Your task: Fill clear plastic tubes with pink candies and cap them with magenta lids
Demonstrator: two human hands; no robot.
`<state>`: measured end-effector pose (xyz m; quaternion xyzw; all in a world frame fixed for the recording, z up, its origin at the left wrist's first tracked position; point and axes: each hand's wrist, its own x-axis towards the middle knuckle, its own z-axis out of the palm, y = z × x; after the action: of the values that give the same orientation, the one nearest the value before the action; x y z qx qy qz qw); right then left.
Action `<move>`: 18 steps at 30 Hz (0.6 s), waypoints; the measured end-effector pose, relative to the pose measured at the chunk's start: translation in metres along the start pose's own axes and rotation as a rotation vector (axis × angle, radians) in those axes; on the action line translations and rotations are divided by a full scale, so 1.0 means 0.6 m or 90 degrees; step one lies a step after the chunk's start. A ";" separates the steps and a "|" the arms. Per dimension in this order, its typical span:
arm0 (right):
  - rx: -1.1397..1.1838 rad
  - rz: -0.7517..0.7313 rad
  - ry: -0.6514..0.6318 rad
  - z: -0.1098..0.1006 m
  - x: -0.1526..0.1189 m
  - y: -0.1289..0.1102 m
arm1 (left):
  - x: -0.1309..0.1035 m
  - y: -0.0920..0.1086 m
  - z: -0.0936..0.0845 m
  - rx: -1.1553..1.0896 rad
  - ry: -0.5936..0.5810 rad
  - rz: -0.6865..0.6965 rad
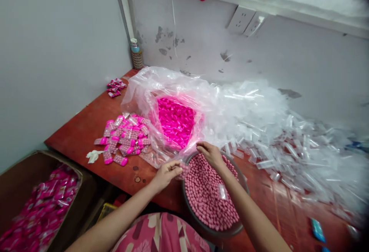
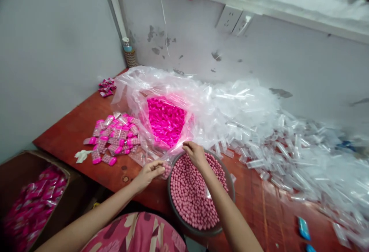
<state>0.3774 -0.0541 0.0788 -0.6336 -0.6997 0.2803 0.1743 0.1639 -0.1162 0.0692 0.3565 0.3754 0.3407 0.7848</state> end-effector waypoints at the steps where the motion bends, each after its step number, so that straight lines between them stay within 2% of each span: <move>1: -0.059 0.007 -0.013 0.009 0.031 -0.006 | -0.002 0.007 -0.014 0.009 0.016 0.004; 5: -0.189 0.020 -0.064 0.046 0.134 -0.012 | -0.009 0.027 -0.072 0.026 0.075 0.035; 8: -0.258 0.019 -0.117 0.073 0.175 -0.010 | -0.013 0.033 -0.110 0.019 0.096 0.041; 12: -0.330 0.011 -0.174 0.101 0.197 -0.012 | -0.015 0.033 -0.138 0.013 0.114 0.033; 18: -0.381 -0.013 -0.230 0.110 0.205 -0.012 | -0.004 0.034 -0.145 0.016 0.137 0.053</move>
<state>0.3155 0.0555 0.0181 -0.5897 -0.7767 0.1687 -0.1431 0.0846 -0.0813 0.0463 0.3432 0.4469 0.4048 0.7202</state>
